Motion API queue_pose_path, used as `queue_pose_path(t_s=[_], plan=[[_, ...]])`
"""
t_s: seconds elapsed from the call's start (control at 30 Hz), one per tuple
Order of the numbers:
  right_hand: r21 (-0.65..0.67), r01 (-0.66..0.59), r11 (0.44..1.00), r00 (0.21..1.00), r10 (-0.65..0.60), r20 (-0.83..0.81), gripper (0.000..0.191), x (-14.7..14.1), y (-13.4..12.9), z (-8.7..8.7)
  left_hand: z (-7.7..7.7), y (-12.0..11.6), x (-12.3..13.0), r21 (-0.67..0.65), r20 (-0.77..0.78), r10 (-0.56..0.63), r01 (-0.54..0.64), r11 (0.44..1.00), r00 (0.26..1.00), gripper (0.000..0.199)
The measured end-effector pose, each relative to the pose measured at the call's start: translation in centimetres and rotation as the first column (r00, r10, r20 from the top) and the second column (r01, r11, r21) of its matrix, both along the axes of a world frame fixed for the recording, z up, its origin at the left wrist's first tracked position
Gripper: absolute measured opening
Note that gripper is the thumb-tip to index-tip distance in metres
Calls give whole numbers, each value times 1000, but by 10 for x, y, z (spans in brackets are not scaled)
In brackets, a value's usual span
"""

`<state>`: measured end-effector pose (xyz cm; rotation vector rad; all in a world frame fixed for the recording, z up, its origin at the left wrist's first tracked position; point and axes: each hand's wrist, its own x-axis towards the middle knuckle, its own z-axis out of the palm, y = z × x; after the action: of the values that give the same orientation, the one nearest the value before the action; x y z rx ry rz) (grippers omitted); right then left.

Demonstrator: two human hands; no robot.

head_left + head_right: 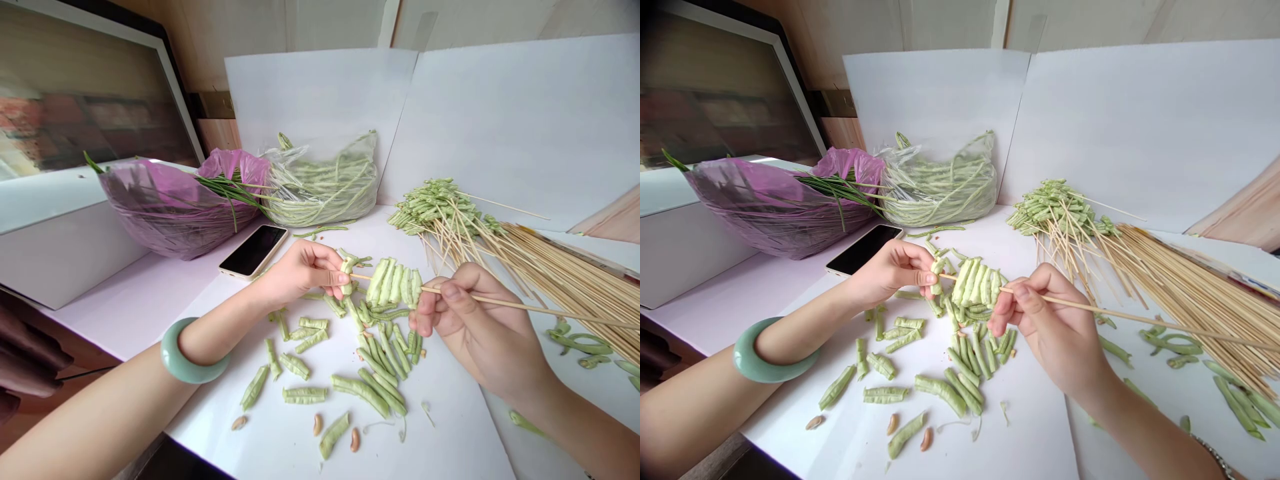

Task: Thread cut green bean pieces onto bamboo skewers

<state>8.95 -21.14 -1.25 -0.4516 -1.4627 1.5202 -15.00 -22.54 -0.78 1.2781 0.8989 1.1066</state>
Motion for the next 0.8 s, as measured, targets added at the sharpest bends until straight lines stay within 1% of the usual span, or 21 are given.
queue_pose_path(t_s=[0.13, 0.27, 0.33, 0.4, 0.5, 0.57, 0.67, 0.8], plan=[[-159, 33, 987, 999, -37, -23, 30, -3, 0, 1, 1, -3, 2, 159, -57, 54, -44, 986, 997, 9], [-309, 81, 948, 995, -93, -24, 29, -6, 0, -2, 2, -4, 3, 279, -141, 104, -61, 958, 985, 11], [-349, 102, 932, 993, -117, -23, 30, -7, 0, -3, 2, -5, 4, 326, -190, 141, -73, 942, 972, 13], [-354, 109, 929, 992, -125, -22, 31, -7, 0, -4, 3, -6, 4, 368, -232, 180, -85, 926, 956, 15], [-335, 102, 937, 993, -116, -21, 31, -7, -1, -4, 4, -7, 5, 383, -257, 210, -100, 918, 943, 15], [-273, 78, 959, 996, -84, -12, 30, -6, -2, -2, 4, -7, 5, 344, -223, 195, -110, 933, 955, 16], [-125, 34, 992, 999, -33, 9, 27, -3, -1, 3, 3, -5, 4, 232, -130, 126, -93, 968, 983, 15], [48, -13, 999, 999, 11, 48, 21, 2, -2, 6, 3, -3, 2, 61, -36, 39, -37, 997, 999, 16]])
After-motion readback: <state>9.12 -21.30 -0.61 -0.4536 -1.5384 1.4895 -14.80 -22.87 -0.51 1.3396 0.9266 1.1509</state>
